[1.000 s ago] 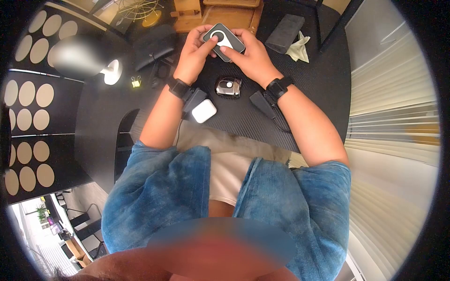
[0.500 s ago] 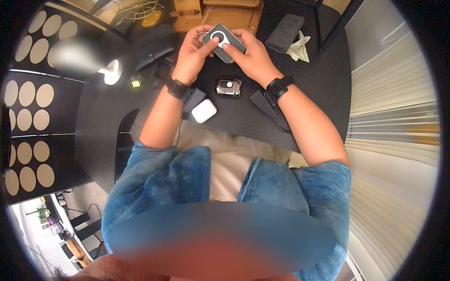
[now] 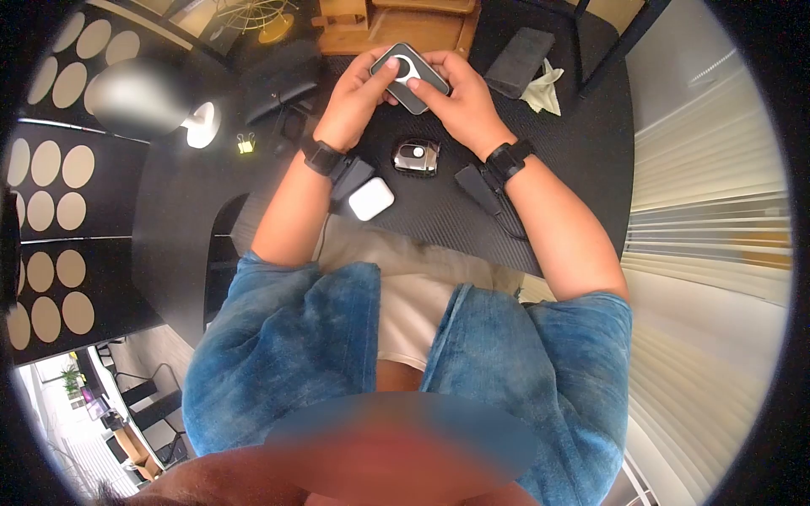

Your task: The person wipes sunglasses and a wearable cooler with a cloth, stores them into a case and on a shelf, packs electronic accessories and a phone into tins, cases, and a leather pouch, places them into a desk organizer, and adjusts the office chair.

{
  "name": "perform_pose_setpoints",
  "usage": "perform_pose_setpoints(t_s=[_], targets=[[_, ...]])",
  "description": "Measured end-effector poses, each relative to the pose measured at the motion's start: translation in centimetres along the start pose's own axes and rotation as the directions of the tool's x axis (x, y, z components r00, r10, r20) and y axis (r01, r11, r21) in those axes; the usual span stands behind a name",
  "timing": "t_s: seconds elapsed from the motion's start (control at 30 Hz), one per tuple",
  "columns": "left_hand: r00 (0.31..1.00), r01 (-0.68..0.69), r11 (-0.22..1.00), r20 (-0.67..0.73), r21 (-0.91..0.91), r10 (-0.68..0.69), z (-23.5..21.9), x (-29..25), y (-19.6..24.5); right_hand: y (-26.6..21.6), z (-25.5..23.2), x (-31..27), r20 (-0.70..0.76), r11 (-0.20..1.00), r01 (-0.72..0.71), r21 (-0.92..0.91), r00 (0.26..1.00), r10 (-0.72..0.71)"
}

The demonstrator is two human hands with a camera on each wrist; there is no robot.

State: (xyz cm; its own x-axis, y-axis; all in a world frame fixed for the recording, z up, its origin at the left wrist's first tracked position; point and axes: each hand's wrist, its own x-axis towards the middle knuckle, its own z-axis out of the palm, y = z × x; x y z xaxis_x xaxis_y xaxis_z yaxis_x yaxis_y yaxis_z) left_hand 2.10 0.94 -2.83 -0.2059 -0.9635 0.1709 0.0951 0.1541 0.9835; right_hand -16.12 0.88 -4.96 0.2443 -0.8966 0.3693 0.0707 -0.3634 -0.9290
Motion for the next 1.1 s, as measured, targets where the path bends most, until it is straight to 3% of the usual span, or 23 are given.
perform_pose_setpoints(t_s=[0.07,0.17,0.23,0.37,0.43,0.5,0.53,0.6,0.73,0.8,1.0,1.1], targets=[[1.000,0.022,1.000,0.006,-0.012,-0.022,0.1,-0.1,0.1,-0.1,0.0,0.0,0.020,0.999,0.032,0.004,0.999,-0.032],[0.997,-0.068,0.998,-0.029,0.000,0.068,0.1,-0.2,0.3,-1.2,-0.1,-0.1,0.032,0.999,-0.040,0.002,0.999,0.040],[0.987,-0.129,0.990,-0.106,-0.057,0.123,-0.1,-0.1,0.5,-1.8,-0.3,0.0,0.016,0.980,-0.049,0.194,0.999,0.047],[0.973,-0.160,0.963,-0.200,-0.218,0.117,-1.1,0.4,0.4,-1.0,-1.4,0.6,-0.140,0.994,0.068,0.082,0.988,-0.056],[0.975,-0.141,0.961,-0.203,-0.240,0.092,-1.4,0.5,0.0,-0.2,-1.7,0.7,-0.169,0.995,0.067,0.075,0.984,-0.054],[0.993,-0.027,0.888,-0.116,-0.459,-0.029,-1.7,0.6,-0.3,0.6,-1.5,0.9,-0.232,0.997,0.072,0.001,0.970,-0.069],[0.992,-0.030,0.887,-0.120,-0.460,-0.028,-1.9,0.6,-0.4,1.0,-1.5,0.9,-0.228,0.997,0.072,0.001,0.971,-0.070],[0.990,0.053,0.800,-0.076,-0.598,-0.122,-2.3,0.6,-0.4,1.0,-1.4,0.9,-0.191,0.968,0.076,-0.239,0.974,-0.124],[0.994,0.072,0.806,-0.025,-0.588,-0.107,-2.5,0.8,-0.4,0.0,-1.0,0.4,-0.118,0.886,0.097,-0.453,0.979,-0.167],[0.996,0.011,0.854,-0.067,-0.520,-0.054,-2.0,0.6,-0.3,-0.5,-0.8,0.3,-0.041,0.826,0.116,-0.552,0.985,-0.167],[0.975,-0.125,0.880,-0.219,-0.457,0.025,-2.0,0.5,0.1,0.0,-1.0,0.2,0.039,0.770,0.133,-0.624,0.990,-0.139],[0.979,-0.103,0.879,-0.205,-0.465,0.006,-2.1,0.5,0.1,-0.2,-1.0,0.1,0.031,0.760,0.119,-0.639,0.991,-0.128]])
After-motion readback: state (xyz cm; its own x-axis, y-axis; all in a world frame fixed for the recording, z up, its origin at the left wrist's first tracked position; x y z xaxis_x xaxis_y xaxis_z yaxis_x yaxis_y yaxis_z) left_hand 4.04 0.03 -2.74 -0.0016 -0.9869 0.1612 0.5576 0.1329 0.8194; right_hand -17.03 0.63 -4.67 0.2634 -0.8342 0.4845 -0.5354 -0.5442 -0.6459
